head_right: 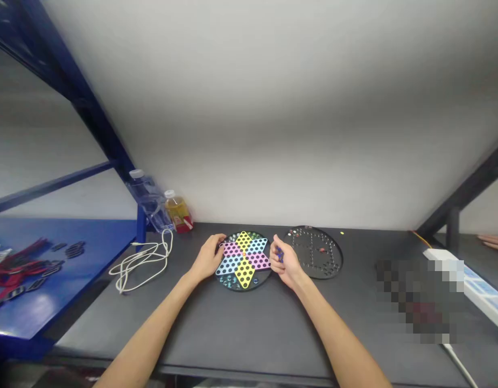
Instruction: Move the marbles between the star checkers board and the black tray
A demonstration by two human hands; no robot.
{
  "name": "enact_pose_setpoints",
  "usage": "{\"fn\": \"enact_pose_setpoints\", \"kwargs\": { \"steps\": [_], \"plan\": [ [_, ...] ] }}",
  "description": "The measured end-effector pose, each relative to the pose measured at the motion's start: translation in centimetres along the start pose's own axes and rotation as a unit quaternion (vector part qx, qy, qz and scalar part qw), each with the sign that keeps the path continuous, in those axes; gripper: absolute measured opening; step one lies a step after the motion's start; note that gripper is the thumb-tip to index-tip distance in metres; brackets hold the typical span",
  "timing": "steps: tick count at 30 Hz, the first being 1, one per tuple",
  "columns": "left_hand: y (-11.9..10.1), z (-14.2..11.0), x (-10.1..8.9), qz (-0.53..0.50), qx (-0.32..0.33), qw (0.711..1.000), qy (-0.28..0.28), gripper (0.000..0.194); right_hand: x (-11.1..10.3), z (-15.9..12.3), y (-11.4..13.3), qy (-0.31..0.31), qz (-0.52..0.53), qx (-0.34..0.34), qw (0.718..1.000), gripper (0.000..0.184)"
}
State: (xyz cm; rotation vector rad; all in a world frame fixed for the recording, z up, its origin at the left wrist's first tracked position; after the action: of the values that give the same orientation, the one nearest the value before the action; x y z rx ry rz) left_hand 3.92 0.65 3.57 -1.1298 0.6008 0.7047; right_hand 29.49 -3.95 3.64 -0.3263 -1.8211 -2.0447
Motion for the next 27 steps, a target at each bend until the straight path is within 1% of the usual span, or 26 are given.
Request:
{"fn": "enact_pose_setpoints", "kwargs": {
  "steps": [1,2,3,4,6,7,8,9,10,12,13,14,15,16,17,18,19,20,22,23,24,25,26,27],
  "plan": [
    [0.0,0.0,0.0,-0.001,0.0,1.0,0.0,0.029,-0.1,-0.1,0.2,-0.002,-0.049,-0.01,0.999,0.048],
    [0.0,0.0,0.0,-0.003,0.0,1.0,-0.001,0.029,-0.1,-0.3,0.5,0.004,-0.122,-0.031,0.992,0.051],
    [0.0,0.0,0.0,-0.003,0.0,1.0,-0.001,0.029,0.0,-0.5,1.0,0.019,-0.212,-0.061,0.975,0.053],
    [-0.1,0.0,-0.1,-0.004,0.0,1.0,0.0,0.029,0.3,-0.8,1.5,0.046,-0.307,-0.093,0.946,0.053],
    [-0.1,-0.1,-0.1,-0.004,0.002,1.0,0.003,0.028,1.2,-1.6,2.4,0.128,-0.473,-0.139,0.861,0.048],
    [-0.2,-0.1,-0.1,-0.004,0.002,1.0,0.004,0.028,1.7,-2.1,2.6,0.171,-0.532,-0.146,0.816,0.044],
    [-0.2,-0.1,-0.1,-0.004,0.002,1.0,0.004,0.028,2.2,-2.5,2.7,0.209,-0.576,-0.143,0.777,0.04],
    [-0.2,-0.1,-0.1,-0.003,0.001,1.0,0.003,0.028,2.6,-2.8,2.7,0.239,-0.609,-0.133,0.744,0.036],
    [-0.2,-0.2,-0.1,-0.003,-0.001,1.0,0.001,0.028,3.0,-3.2,2.7,0.261,-0.634,-0.121,0.717,0.034],
    [-0.2,-0.2,-0.2,-0.002,-0.002,1.0,-0.001,0.028,3.6,-3.6,2.3,0.285,-0.669,-0.104,0.679,0.032],
    [-0.2,-0.2,-0.2,-0.002,-0.001,1.0,-0.001,0.028,3.8,-3.8,2.1,0.292,-0.678,-0.097,0.668,0.03],
    [-0.3,-0.2,-0.2,-0.002,0.001,1.0,0.0,0.028,4.0,-3.9,1.8,0.296,-0.682,-0.093,0.662,0.029],
    [-0.3,-0.2,-0.2,-0.002,0.001,1.0,-0.001,0.027,4.2,-3.9,1.6,0.298,-0.681,-0.091,0.663,0.027],
    [-0.3,-0.2,-0.2,-0.001,0.002,1.0,-0.002,0.027,4.2,-3.9,1.4,0.298,-0.675,-0.09,0.669,0.025],
    [-0.3,-0.2,-0.3,0.001,0.002,1.0,-0.002,0.027,4.1,-3.8,1.4,0.294,-0.665,-0.091,0.681,0.023],
    [-0.3,-0.2,-0.3,0.002,0.001,1.0,-0.001,0.027,4.0,-3.6,1.4,0.285,-0.648,-0.094,0.7,0.021],
    [-0.4,-0.1,-0.3,0.003,0.001,1.0,0.001,0.027,3.7,-3.3,1.6,0.271,-0.621,-0.102,0.728,0.02],
    [-0.4,-0.1,-0.3,0.004,0.001,1.0,0.002,0.026,3.3,-3.0,1.9,0.25,-0.583,-0.111,0.765,0.019],
    [-0.4,-0.1,-0.4,0.004,0.003,1.0,0.005,0.026,2.1,-2.1,2.5,0.183,-0.464,-0.121,0.858,0.021],
    [-0.4,-0.1,-0.4,0.005,0.003,1.0,0.005,0.027,1.2,-1.6,2.7,0.14,-0.383,-0.114,0.906,0.024],
    [-0.4,-0.1,-0.3,0.006,0.004,1.0,0.005,0.027,0.3,-1.1,2.8,0.096,-0.292,-0.098,0.946,0.027],
    [-0.3,-0.1,-0.3,0.007,0.004,1.0,0.005,0.027,-0.6,-0.6,2.7,0.058,-0.199,-0.076,0.975,0.03],
    [-0.3,-0.1,-0.3,0.006,0.003,1.0,0.004,0.027,-1.3,-0.2,2.6,0.029,-0.114,-0.056,0.991,0.031],
    [-0.2,-0.1,-0.3,0.005,0.003,1.0,0.003,0.027,-2.1,0.2,2.5,0.004,-0.046,-0.046,0.998,0.032]
  ]
}}
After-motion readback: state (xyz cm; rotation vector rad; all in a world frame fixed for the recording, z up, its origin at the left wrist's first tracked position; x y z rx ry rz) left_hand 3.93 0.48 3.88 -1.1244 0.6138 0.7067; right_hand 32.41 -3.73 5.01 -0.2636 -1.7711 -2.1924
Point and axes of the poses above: each hand's wrist, its own z-axis towards the middle knuckle, its own x-axis out of the palm, y = z × x, the point moved 4 cm from there along z, towards the middle knuckle, and after that the axes turned 15 degrees about -x, right-handed, at the moved point
